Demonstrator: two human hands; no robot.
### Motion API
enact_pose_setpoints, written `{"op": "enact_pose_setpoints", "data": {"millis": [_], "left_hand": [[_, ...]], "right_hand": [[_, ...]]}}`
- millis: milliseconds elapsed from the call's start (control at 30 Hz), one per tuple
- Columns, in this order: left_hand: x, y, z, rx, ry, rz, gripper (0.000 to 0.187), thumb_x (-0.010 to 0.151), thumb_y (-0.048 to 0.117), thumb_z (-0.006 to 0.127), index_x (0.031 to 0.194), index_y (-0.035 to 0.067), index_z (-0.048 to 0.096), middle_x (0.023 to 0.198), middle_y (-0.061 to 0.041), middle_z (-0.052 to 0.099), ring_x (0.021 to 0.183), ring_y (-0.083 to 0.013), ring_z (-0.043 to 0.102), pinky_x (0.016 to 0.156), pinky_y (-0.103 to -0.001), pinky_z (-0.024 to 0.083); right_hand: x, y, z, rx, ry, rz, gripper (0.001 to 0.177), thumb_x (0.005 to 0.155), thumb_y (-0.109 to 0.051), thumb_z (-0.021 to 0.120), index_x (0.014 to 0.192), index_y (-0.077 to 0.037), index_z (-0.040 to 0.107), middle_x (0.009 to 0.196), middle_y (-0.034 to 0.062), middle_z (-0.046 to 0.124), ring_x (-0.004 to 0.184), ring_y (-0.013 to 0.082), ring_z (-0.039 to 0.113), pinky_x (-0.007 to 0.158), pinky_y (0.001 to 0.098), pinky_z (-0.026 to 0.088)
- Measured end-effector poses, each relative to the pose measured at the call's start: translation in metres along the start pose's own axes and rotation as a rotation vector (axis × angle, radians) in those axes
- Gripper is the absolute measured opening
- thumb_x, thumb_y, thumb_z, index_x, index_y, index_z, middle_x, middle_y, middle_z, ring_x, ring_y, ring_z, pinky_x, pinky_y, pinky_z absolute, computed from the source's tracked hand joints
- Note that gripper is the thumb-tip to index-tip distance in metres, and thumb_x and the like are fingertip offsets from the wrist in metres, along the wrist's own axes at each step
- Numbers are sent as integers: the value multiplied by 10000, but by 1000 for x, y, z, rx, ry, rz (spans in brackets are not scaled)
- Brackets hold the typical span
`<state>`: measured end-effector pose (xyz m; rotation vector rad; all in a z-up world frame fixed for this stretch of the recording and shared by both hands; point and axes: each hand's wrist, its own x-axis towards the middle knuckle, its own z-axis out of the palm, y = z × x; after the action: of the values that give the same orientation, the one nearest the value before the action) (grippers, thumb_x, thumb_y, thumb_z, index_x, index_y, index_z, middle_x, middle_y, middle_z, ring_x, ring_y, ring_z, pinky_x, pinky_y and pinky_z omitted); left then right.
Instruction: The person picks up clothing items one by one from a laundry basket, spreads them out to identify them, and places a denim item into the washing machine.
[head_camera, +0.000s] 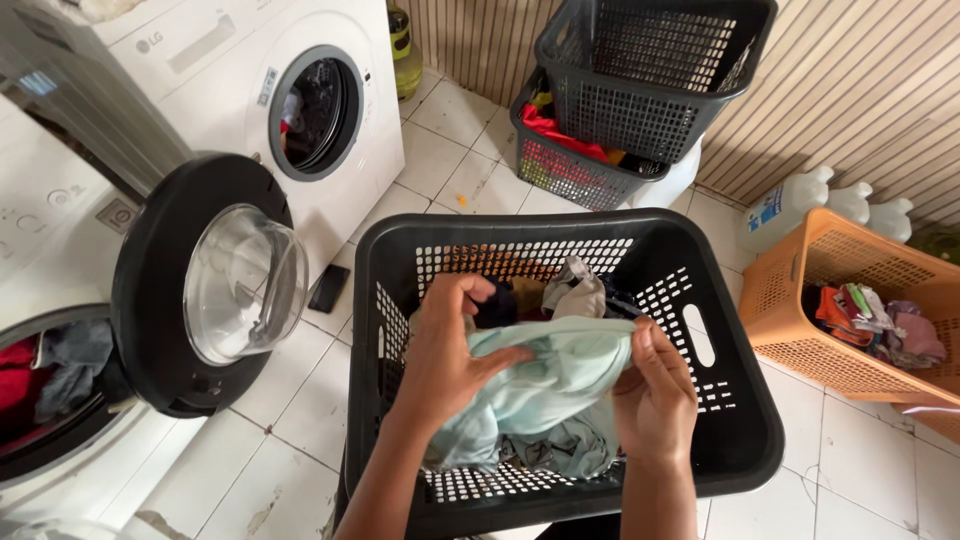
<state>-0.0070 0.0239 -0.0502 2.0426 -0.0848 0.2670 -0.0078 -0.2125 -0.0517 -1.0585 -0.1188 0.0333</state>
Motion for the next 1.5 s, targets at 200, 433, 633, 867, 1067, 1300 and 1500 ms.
{"op": "enact_pose_setpoints", "data": {"millis": [200,433,633,867,1067,1300,1500], "left_hand": [[-23,17,20,-165,-43,260,189,945,147,742,1113,65,719,963,-85,776,783,-161,784,661,-262,616],[-19,10,41,-490,-275,-271,482,897,43,665,1365,150,622,985,-50,770,558,-144,669,524,-260,588],[-17,5,28,-358,-133,89,161,855,37,762,1016,45,776,935,-51,738,722,-119,688,629,-254,624],[-28,36,-53,-12,83,139,146,875,202,809,892,57,795,775,-40,691,614,-139,629,537,-298,464],[-39,23,-77,-450,305,13,211,864,231,802,766,61,723,734,-8,624,599,-91,510,556,-277,371],[-36,-15,-66,-1364,573,135,221,965,155,784,953,108,569,905,16,518,841,-108,493,808,-278,430],[-47,-16,-84,-238,514,333,805,756,414,883,1376,125,459,1364,-78,466,1278,-209,489,1085,-352,447]], "right_hand": [[-5,0,25,39,46,-14,268,1100,-263,478,999,-33,573,886,61,651,827,137,611,783,280,483],[-9,-4,41,-173,44,-149,218,1109,-223,516,1135,-9,546,975,56,643,907,106,593,852,252,479],[-7,-5,48,-481,-30,-99,372,944,-214,619,1224,-46,442,941,137,719,758,181,725,630,320,607],[4,0,8,-527,-486,271,700,776,-280,822,1320,57,539,918,211,748,731,243,760,604,394,666],[13,18,-16,-820,-533,483,671,719,-244,857,1346,-101,666,1079,101,827,921,178,824,815,362,630],[63,0,-57,-1128,90,13,385,822,-8,661,1184,-112,738,921,109,770,733,178,657,632,358,510],[78,-36,15,-976,-114,-173,391,856,-81,651,1247,-94,674,991,121,740,797,198,658,677,375,522]]}}
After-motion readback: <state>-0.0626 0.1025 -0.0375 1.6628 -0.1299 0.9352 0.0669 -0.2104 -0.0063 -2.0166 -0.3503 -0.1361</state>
